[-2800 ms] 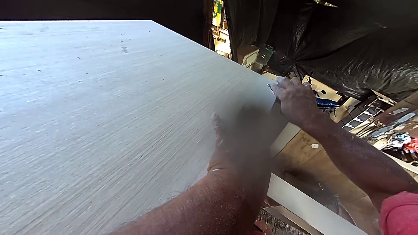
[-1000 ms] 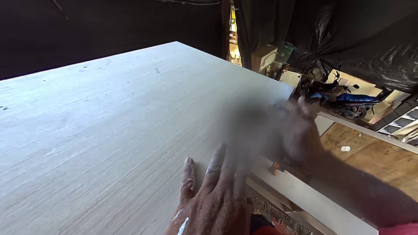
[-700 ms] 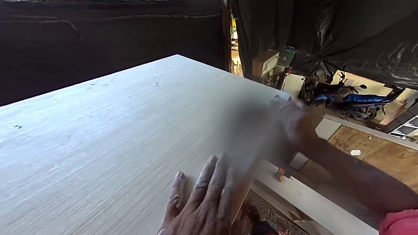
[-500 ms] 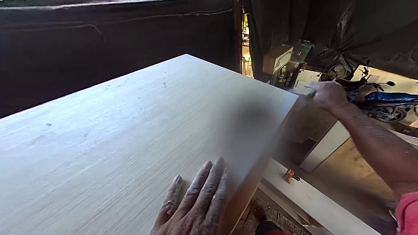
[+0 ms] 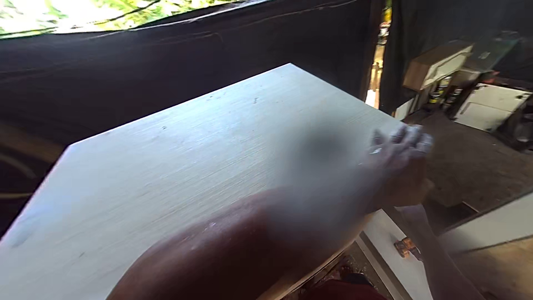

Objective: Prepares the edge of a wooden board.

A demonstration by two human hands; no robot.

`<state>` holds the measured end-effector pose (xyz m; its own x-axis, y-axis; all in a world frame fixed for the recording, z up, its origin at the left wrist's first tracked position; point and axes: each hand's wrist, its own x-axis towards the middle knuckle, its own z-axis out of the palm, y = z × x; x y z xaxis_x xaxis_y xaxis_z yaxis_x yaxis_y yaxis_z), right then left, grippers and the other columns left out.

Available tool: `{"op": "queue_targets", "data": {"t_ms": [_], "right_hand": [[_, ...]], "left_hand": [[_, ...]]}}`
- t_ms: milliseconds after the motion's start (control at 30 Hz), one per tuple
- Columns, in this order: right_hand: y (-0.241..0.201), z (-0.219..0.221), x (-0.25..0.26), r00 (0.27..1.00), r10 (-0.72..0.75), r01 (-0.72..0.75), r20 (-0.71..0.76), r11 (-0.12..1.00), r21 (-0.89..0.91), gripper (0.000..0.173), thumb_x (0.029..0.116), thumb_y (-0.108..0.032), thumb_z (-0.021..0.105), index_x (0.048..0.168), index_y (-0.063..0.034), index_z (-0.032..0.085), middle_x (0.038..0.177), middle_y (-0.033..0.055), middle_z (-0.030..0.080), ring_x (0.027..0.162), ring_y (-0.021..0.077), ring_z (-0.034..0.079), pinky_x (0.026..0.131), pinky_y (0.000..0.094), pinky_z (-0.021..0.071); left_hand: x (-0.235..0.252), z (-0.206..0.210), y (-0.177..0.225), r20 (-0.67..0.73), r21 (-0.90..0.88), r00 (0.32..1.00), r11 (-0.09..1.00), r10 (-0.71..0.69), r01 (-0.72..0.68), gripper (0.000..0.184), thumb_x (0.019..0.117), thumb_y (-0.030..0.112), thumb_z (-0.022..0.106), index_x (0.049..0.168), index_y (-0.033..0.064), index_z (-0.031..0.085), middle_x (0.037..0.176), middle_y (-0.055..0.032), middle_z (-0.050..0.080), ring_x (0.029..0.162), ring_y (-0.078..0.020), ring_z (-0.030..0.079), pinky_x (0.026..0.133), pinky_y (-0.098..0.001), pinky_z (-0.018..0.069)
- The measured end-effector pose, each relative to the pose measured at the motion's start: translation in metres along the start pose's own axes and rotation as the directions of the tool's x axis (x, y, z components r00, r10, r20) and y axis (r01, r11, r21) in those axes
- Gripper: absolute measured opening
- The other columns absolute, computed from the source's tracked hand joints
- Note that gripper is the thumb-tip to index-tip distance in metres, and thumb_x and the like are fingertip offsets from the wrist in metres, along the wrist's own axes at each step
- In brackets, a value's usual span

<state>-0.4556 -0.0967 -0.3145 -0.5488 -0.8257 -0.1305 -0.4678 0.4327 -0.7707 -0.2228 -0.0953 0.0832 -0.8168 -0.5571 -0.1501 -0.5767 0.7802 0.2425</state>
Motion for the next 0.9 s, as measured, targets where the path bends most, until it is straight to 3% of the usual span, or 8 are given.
{"op": "queue_targets", "data": {"t_ms": [33,100,167,267,333,467,833,900], "right_hand": [[0.01,-0.001,-0.01,0.995,0.069,-0.069,0.074,0.998,0.005,0.029,0.1009,-0.015,0.059,0.119,0.0029,0.072,0.117,0.0255,0.071,0.113,0.0381,0.066,0.101,0.0594,0.0474],[0.045,0.009,-0.013,0.97,0.19,-0.189,0.155,0.982,-0.021,0.028,0.1012,-0.019,0.062,0.12,-0.0003,0.072,0.118,0.0245,0.07,0.114,0.0385,0.066,0.102,0.061,0.0475],[0.079,0.02,-0.014,0.955,0.256,-0.254,0.152,0.967,-0.032,0.024,0.1005,-0.016,0.062,0.116,-0.0024,0.074,0.115,0.0246,0.071,0.11,0.0394,0.067,0.098,0.0629,0.0485],[0.103,0.022,-0.012,0.933,0.314,-0.307,0.179,0.95,-0.062,0.024,0.101,-0.016,0.062,0.117,-0.0034,0.074,0.117,0.0246,0.07,0.112,0.0392,0.066,0.099,0.0629,0.0477],[0.108,0.025,-0.01,0.918,0.337,-0.33,0.208,0.941,-0.07,0.024,0.1014,-0.014,0.061,0.119,-0.0038,0.073,0.12,0.0244,0.069,0.115,0.039,0.065,0.101,0.0627,0.0463],[0.119,0.037,-0.004,0.91,0.334,-0.326,0.246,0.943,-0.074,0.024,0.1001,-0.011,0.059,0.118,-0.0042,0.073,0.118,0.0241,0.07,0.113,0.0388,0.065,0.098,0.0629,0.0476],[0.074,0.066,0.002,0.868,0.294,-0.263,0.4,0.956,-0.133,0.024,0.1003,-0.005,0.055,0.118,-0.0002,0.072,0.119,0.0261,0.068,0.115,0.0394,0.062,0.099,0.0606,0.0456],[0.072,0.069,0.0,0.864,0.283,-0.257,0.416,0.959,-0.119,0.026,0.0998,-0.003,0.054,0.119,0.0001,0.071,0.122,0.0263,0.067,0.117,0.0395,0.061,0.101,0.0604,0.0446]], "left_hand": [[0.005,0.006,-0.016,-0.03,-0.071,0.993,0.991,0.115,-0.116,0.054,0.1019,0.022,0.062,0.151,0.0048,0.048,0.161,-0.0118,0.042,0.152,-0.0268,0.032,0.122,-0.0541,0.0233],[0.003,0.002,-0.02,0.016,-0.081,0.997,0.994,0.072,-0.071,0.064,0.1042,0.024,0.059,0.16,0.0062,0.032,0.168,-0.0118,0.028,0.157,-0.028,0.019,0.124,-0.0563,0.0166],[0.01,0.01,-0.019,-0.007,-0.001,0.998,0.998,-0.06,0.06,0.067,0.1052,0.029,0.057,0.16,0.0045,0.029,0.168,-0.015,0.025,0.157,-0.0297,0.018,0.123,-0.0573,0.0205],[0.046,0.059,-0.036,-0.171,0.124,0.985,0.992,0.027,-0.006,0.071,0.0996,0.045,0.059,0.158,0.0114,0.038,0.168,-0.0076,0.028,0.157,-0.0253,0.022,0.123,-0.0617,0.0194],[0.033,0.064,-0.041,-0.157,0.116,0.985,0.992,0.069,-0.051,0.07,0.0996,0.046,0.059,0.159,0.0151,0.038,0.168,-0.0026,0.029,0.156,-0.0206,0.023,0.125,-0.0583,0.018],[-0.008,0.065,-0.055,-0.18,0.15,0.975,0.975,-0.134,0.162,0.081,0.0984,0.057,0.054,0.161,0.0115,0.032,0.17,-0.0068,0.023,0.157,-0.0254,0.02,0.122,-0.0614,0.0225],[-0.064,0.075,-0.055,-0.257,0.225,0.947,0.941,-0.194,0.254,0.072,0.0977,0.068,0.043,0.157,0.026,0.043,0.171,-0.0047,0.022,0.158,-0.0264,0.019,0.122,-0.0622,0.0223],[-0.071,0.079,-0.058,-0.292,0.251,0.936,0.929,-0.195,0.272,0.07,0.0972,0.069,0.041,0.154,0.0279,0.047,0.169,-0.0044,0.027,0.156,-0.0271,0.026,0.119,-0.0618,0.0284]]}}
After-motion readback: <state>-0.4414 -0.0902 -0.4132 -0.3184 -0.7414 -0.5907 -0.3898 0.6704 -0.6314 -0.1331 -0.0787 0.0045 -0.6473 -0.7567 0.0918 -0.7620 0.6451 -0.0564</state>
